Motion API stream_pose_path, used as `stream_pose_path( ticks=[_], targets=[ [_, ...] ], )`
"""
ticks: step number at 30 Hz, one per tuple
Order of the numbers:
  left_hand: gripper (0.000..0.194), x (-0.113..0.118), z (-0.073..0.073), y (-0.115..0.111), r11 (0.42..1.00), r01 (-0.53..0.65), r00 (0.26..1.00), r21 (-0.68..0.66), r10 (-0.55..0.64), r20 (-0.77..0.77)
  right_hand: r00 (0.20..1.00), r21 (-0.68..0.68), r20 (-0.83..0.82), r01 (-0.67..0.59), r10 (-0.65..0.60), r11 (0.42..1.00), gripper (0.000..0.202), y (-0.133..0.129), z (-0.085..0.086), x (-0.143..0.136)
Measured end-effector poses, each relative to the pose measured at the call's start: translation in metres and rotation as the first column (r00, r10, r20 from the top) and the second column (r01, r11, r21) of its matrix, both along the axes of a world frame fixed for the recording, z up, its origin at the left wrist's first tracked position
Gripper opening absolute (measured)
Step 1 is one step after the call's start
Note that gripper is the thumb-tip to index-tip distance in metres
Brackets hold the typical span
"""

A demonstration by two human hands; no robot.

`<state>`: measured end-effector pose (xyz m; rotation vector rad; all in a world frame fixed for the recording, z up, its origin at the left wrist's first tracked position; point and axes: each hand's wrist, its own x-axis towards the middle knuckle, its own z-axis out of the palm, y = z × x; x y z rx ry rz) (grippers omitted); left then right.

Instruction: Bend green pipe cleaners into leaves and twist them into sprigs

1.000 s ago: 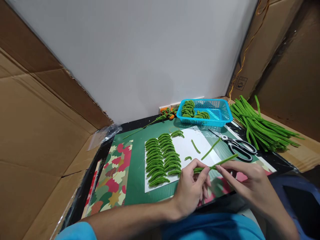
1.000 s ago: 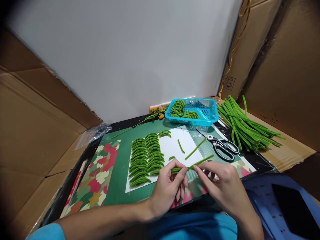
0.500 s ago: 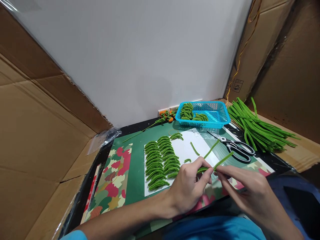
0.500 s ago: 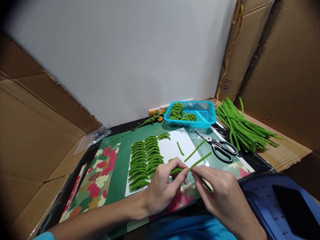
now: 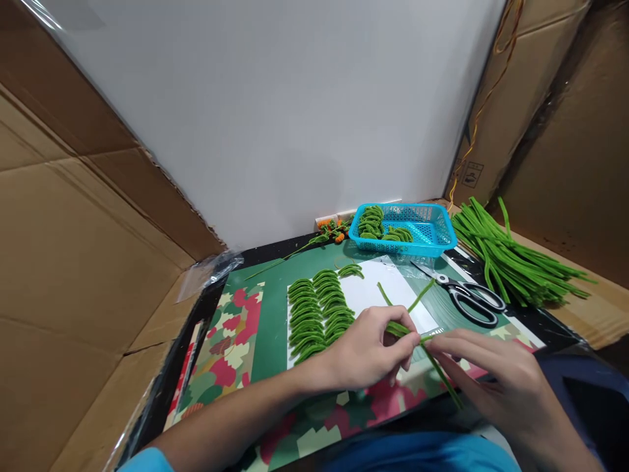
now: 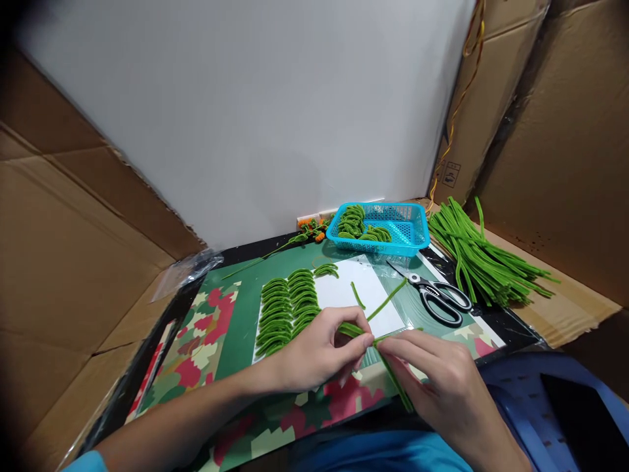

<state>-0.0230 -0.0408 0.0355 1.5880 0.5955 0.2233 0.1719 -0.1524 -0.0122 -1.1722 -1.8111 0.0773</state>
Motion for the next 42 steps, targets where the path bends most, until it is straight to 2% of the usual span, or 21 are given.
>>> stream_pose_path(
  ticks=[3,7,13,18,22,25,31,33,35,38,42],
  targets=[
    [0.023,0.000,0.000,0.003,0.997,0.001,0.999,-0.072,0.002,0.033,0.999,0.007,0.023,0.027,-0.027,1.000,0.023,0.003,-0.003,-0.001],
    [0.024,-0.001,0.001,0.002,0.998,0.020,0.999,-0.061,-0.017,0.047,0.994,0.025,0.051,0.099,-0.101,0.995,0.021,0.003,-0.008,-0.001],
    [0.018,0.000,-0.001,-0.005,0.991,0.017,1.000,0.134,-0.017,0.000,0.985,0.016,0.058,0.162,-0.163,0.987,0.013,0.003,-0.004,-0.012],
    [0.018,-0.001,-0.003,-0.010,0.968,0.007,0.999,0.251,0.002,-0.035,0.950,0.019,0.096,0.296,-0.296,0.955,0.005,0.002,0.003,-0.021],
    [0.015,-0.001,-0.006,-0.010,0.896,-0.046,0.997,0.441,0.066,-0.031,0.935,-0.099,0.115,0.348,-0.337,0.932,0.011,0.002,0.005,-0.027],
    [0.014,-0.001,-0.008,-0.010,0.866,-0.058,0.996,0.496,0.081,-0.026,0.927,-0.170,0.104,0.375,-0.362,0.911,0.013,0.002,0.004,-0.030],
    [0.016,0.001,-0.010,-0.008,0.893,-0.094,0.995,0.440,0.102,0.005,0.926,-0.161,0.083,0.378,-0.369,0.912,0.012,0.003,0.002,-0.032],
    [0.021,0.001,-0.011,-0.007,0.933,-0.116,0.993,0.340,0.111,0.036,0.940,-0.124,0.047,0.340,-0.337,0.932,0.012,0.003,0.003,-0.030],
    [0.027,0.001,-0.010,-0.005,0.980,-0.119,0.992,0.158,0.110,0.065,0.958,-0.057,-0.019,0.283,-0.285,0.957,0.014,0.003,0.006,-0.028],
    [0.035,0.001,-0.005,-0.003,0.993,-0.092,0.988,-0.074,0.100,0.117,0.963,-0.010,-0.144,0.229,-0.228,0.973,0.022,0.000,0.010,-0.025],
    [0.038,0.000,0.002,-0.002,0.988,-0.078,0.982,-0.136,0.100,0.159,0.959,0.022,-0.211,0.199,-0.190,0.980,0.029,-0.002,0.009,-0.019]
  ],
)
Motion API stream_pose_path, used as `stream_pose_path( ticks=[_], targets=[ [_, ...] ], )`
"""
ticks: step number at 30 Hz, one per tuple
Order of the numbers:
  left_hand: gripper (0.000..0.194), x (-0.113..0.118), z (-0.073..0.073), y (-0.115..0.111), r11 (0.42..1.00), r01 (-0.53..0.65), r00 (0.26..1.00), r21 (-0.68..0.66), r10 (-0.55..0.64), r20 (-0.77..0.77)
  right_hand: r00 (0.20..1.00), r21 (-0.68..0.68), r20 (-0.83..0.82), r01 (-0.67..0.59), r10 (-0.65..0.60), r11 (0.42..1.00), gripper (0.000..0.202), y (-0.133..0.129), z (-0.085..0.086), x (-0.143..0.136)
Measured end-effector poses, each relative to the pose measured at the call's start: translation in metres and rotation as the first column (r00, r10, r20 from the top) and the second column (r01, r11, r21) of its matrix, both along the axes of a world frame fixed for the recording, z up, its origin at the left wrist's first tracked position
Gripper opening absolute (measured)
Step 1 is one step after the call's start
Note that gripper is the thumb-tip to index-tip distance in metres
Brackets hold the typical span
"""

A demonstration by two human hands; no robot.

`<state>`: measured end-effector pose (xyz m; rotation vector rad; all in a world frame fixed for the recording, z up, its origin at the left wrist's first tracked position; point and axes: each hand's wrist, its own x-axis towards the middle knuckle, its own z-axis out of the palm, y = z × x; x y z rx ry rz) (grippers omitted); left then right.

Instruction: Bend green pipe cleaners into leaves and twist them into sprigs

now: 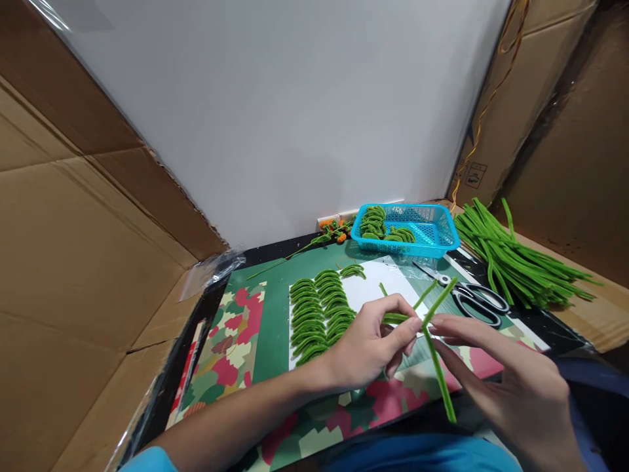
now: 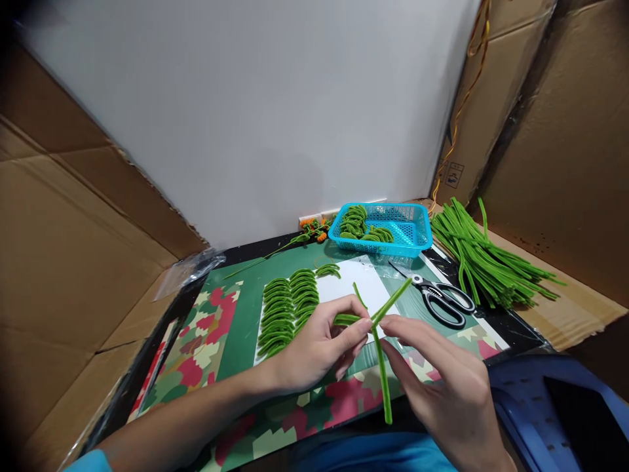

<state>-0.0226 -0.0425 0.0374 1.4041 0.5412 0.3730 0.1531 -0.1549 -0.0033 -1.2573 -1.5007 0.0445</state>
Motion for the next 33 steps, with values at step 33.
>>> stream_pose_path(
  ticks=[33],
  targets=[
    [0.007,-0.014,0.027,0.010,0.681,0.226,0.974,0.696,-0.159,-0.161,0.986,0.131,0.103,-0.143,0.130,0.981,0.033,0.008,-0.005,-0.008]
  ],
)
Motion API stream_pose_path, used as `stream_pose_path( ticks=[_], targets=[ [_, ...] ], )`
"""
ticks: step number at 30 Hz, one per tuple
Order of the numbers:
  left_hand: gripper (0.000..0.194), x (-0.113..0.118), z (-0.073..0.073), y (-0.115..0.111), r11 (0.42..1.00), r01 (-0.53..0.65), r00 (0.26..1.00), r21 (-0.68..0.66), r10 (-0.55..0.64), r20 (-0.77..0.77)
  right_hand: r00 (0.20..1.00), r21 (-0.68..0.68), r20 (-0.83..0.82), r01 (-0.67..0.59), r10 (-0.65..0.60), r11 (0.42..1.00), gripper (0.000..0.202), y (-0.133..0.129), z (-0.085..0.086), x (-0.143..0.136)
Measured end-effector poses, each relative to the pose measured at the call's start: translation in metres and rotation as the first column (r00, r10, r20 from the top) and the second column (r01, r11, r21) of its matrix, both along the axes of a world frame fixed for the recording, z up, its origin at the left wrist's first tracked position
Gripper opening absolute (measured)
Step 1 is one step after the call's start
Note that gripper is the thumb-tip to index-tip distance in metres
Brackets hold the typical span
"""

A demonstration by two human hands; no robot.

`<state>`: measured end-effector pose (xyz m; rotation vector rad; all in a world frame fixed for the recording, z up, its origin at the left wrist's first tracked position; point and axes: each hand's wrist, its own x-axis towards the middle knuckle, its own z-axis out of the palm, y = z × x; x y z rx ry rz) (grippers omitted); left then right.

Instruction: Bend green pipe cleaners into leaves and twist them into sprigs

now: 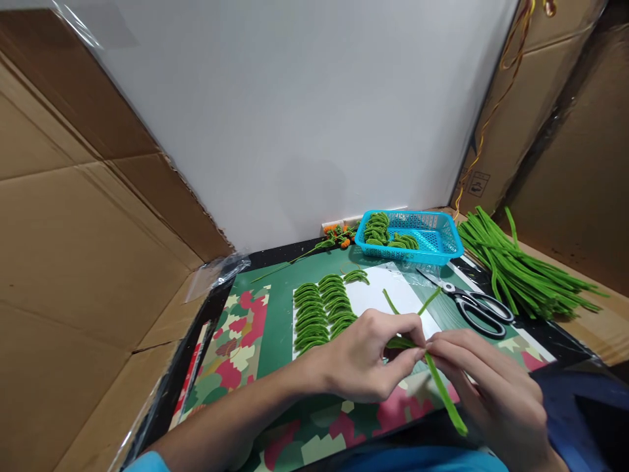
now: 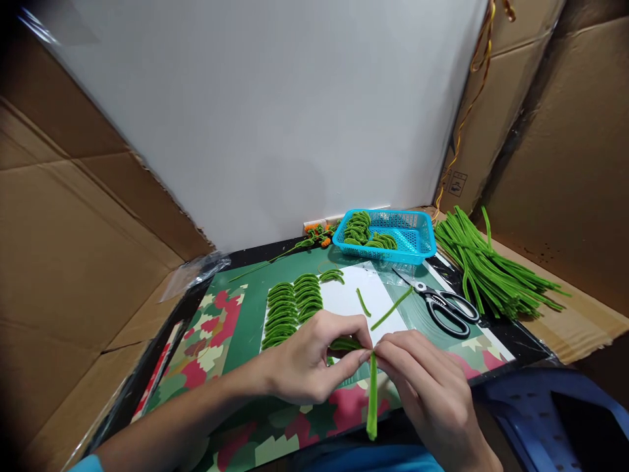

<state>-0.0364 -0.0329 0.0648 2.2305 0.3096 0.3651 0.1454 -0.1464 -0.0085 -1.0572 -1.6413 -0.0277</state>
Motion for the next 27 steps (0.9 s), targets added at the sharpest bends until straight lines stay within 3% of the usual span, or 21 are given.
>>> stream_pose_path(
  ticks=[4,7,9,11,13,14,15,17,19,21,23,25,27],
  targets=[
    [0.008,-0.003,-0.006,0.005,0.954,0.065,0.996,0.291,-0.080,0.040,0.991,-0.005,-0.130,0.003,-0.003,1.000,0.036,0.001,-0.002,-0.010],
    [0.015,-0.004,-0.012,0.010,0.808,0.139,0.980,0.572,-0.197,0.041,0.931,-0.140,-0.364,-0.056,0.002,0.989,0.018,0.004,-0.001,-0.018],
    [0.018,-0.004,-0.014,0.013,0.708,0.169,0.967,0.685,-0.253,0.023,0.818,-0.248,-0.572,-0.232,0.051,0.941,0.016,0.007,-0.001,-0.023],
    [0.020,-0.004,-0.015,0.015,0.636,0.184,0.956,0.749,-0.294,0.015,0.628,-0.263,-0.776,-0.410,0.061,0.873,0.027,0.010,-0.002,-0.026],
    [0.022,-0.004,-0.015,0.016,0.589,0.189,0.950,0.786,-0.313,0.006,0.442,-0.235,-0.897,-0.501,0.013,0.833,0.034,0.014,-0.003,-0.028],
    [0.023,-0.004,-0.015,0.017,0.588,0.188,0.953,0.786,-0.303,-0.001,0.392,-0.234,-0.920,-0.520,-0.013,0.821,0.036,0.015,-0.004,-0.029],
    [0.024,-0.004,-0.014,0.018,0.614,0.183,0.960,0.768,-0.280,-0.004,0.385,-0.245,-0.923,-0.529,-0.028,0.812,0.037,0.016,-0.004,-0.029],
    [0.021,-0.004,-0.010,0.019,0.744,0.161,0.981,0.648,-0.194,-0.021,0.485,-0.298,-0.874,-0.478,-0.034,0.826,0.039,0.018,-0.004,-0.030],
    [0.016,-0.005,-0.004,0.020,0.911,0.080,0.997,0.405,-0.067,-0.047,0.658,-0.339,-0.751,-0.308,-0.058,0.889,0.037,0.020,-0.004,-0.030],
    [0.018,-0.005,0.001,0.021,0.992,-0.036,0.995,0.122,0.047,-0.087,0.790,-0.294,-0.602,-0.084,-0.117,0.952,0.024,0.022,-0.008,-0.029],
    [0.025,-0.004,0.002,0.021,0.981,-0.138,0.988,-0.136,0.126,-0.088,0.866,-0.097,-0.465,0.159,-0.186,0.983,0.003,0.025,-0.015,-0.028],
    [0.029,-0.002,0.000,0.021,0.931,-0.165,0.986,-0.325,0.149,-0.073,0.926,0.153,-0.287,0.299,-0.247,0.942,0.027,0.030,-0.022,-0.026],
    [0.029,-0.001,-0.003,0.020,0.902,-0.154,0.988,-0.404,0.144,-0.055,0.938,0.279,-0.200,0.331,-0.282,0.902,0.038,0.035,-0.026,-0.024]
  ],
)
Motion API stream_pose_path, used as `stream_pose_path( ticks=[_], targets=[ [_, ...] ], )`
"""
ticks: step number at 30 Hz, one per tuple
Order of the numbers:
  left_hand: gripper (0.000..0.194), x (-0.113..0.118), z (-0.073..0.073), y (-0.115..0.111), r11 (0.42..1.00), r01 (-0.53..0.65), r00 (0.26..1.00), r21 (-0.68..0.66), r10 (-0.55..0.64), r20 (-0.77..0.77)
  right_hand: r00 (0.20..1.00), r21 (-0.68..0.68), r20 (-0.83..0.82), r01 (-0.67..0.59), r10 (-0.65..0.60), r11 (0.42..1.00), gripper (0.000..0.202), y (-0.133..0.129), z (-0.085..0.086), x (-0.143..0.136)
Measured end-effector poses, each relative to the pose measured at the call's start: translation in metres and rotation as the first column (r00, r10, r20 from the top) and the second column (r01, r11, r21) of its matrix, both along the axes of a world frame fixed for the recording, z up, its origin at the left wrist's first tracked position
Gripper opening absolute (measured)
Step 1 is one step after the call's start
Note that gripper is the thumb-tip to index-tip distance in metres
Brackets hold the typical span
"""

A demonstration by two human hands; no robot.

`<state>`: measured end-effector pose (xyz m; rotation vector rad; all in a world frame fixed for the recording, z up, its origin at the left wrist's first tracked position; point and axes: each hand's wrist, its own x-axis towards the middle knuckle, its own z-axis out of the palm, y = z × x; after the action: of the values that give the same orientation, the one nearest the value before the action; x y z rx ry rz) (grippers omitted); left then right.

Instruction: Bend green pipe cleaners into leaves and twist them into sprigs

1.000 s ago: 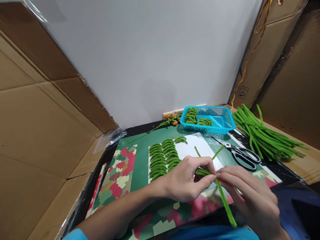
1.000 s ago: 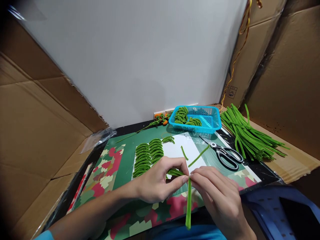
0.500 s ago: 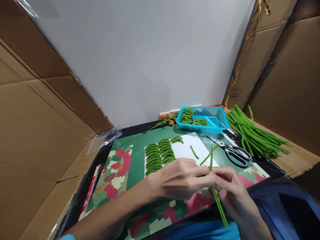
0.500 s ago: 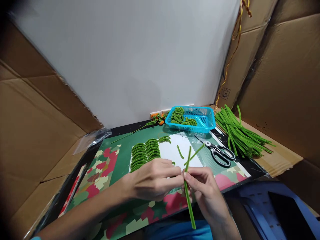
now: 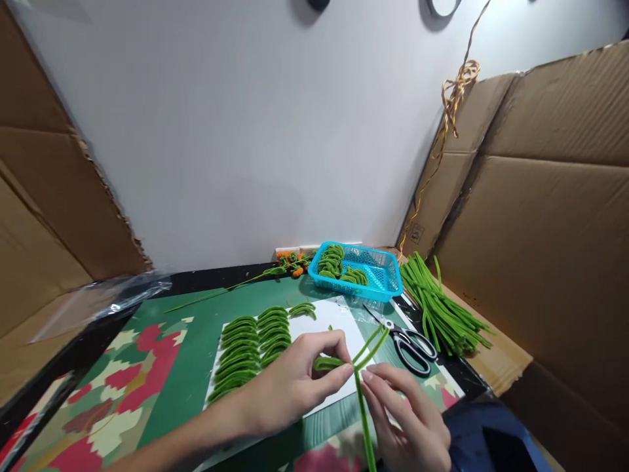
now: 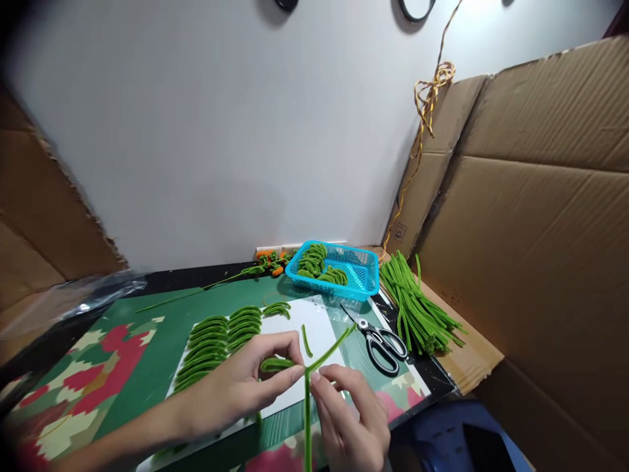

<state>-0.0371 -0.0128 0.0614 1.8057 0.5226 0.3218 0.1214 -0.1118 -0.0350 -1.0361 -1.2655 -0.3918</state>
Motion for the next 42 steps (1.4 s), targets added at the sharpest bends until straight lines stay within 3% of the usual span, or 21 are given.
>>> stream_pose_path(
  ticks=[4,6,9,11,13,15,18,20,21,23,25,26,27,29,31,33,36,42],
  targets=[
    [0.030,0.001,-0.004,-0.002,0.999,0.047,0.999,-0.011,-0.047,-0.010,0.993,0.062,0.119,-0.025,0.017,0.998,0.035,0.002,-0.001,0.005],
    [0.028,0.000,-0.004,-0.003,0.997,0.061,0.998,0.046,-0.060,-0.027,0.987,0.071,0.160,-0.032,0.020,0.997,0.031,0.002,-0.001,0.008],
    [0.021,-0.002,-0.005,-0.004,0.964,0.071,0.997,0.258,-0.065,-0.032,0.988,0.080,0.150,-0.033,0.021,0.996,0.025,0.001,-0.005,0.008],
    [0.016,-0.003,-0.007,-0.003,0.892,0.115,0.993,0.436,-0.114,-0.028,0.992,0.068,0.120,-0.056,0.048,0.996,0.026,0.002,-0.007,0.007],
    [0.013,-0.004,-0.011,-0.003,0.765,0.153,0.983,0.625,-0.181,-0.020,0.993,0.036,0.063,-0.101,0.099,0.994,0.028,0.001,-0.007,0.003],
    [0.014,-0.004,-0.014,-0.002,0.585,0.156,0.975,0.796,-0.220,-0.030,0.989,-0.034,-0.037,-0.146,0.144,0.989,0.027,0.000,-0.005,0.000],
    [0.018,-0.002,-0.018,-0.002,0.200,0.118,0.970,0.973,-0.235,-0.069,0.928,-0.228,-0.304,-0.289,0.214,0.930,0.012,-0.004,-0.002,-0.002],
    [0.017,0.000,-0.020,-0.003,-0.050,0.066,0.970,0.997,-0.231,-0.075,0.799,-0.325,-0.533,-0.497,0.278,0.804,0.024,-0.007,-0.002,-0.002],
    [0.017,0.001,-0.022,-0.004,-0.129,0.039,0.970,0.991,-0.234,-0.069,0.705,-0.338,-0.644,-0.611,0.297,0.716,0.030,-0.008,-0.003,-0.001],
    [0.018,0.003,-0.024,-0.005,-0.178,0.015,0.970,0.984,-0.238,-0.058,0.518,-0.305,-0.808,-0.774,0.280,0.554,0.036,-0.010,-0.005,0.002],
    [0.016,0.003,-0.026,-0.007,-0.117,0.042,0.972,0.992,-0.223,-0.068,0.445,-0.286,-0.865,-0.818,0.233,0.500,0.038,-0.012,-0.006,0.005],
    [0.014,0.003,-0.026,-0.007,-0.040,0.071,0.978,0.997,-0.192,-0.077,0.469,-0.300,-0.855,-0.796,0.223,0.526,0.036,-0.013,-0.005,0.006],
    [0.012,0.002,-0.025,-0.007,0.071,0.098,0.984,0.993,-0.159,-0.086,0.534,-0.325,-0.814,-0.746,0.229,0.581,0.033,-0.014,-0.004,0.007],
    [0.007,0.000,-0.020,-0.008,0.370,0.120,0.989,0.921,-0.123,-0.079,0.728,-0.355,-0.635,-0.572,0.258,0.739,0.020,-0.016,0.001,0.008],
    [0.005,-0.001,-0.011,-0.009,0.661,0.106,0.992,0.743,-0.118,-0.036,0.914,-0.275,-0.350,-0.308,0.203,0.911,0.002,-0.017,0.007,0.007],
    [0.009,-0.002,-0.002,-0.011,0.835,0.079,0.995,0.544,-0.097,0.005,0.994,-0.114,-0.097,-0.069,0.058,0.991,0.022,-0.017,0.012,0.005],
    [0.014,-0.001,0.006,-0.013,0.928,0.032,0.997,0.372,-0.055,0.051,0.994,0.016,0.086,0.063,-0.065,0.998,0.034,-0.017,0.014,0.003],
    [0.009,-0.002,0.007,-0.015,0.939,0.091,0.993,0.332,-0.111,0.041,0.983,0.053,0.181,0.016,-0.026,0.998,0.027,-0.014,0.011,0.004]
  ],
)
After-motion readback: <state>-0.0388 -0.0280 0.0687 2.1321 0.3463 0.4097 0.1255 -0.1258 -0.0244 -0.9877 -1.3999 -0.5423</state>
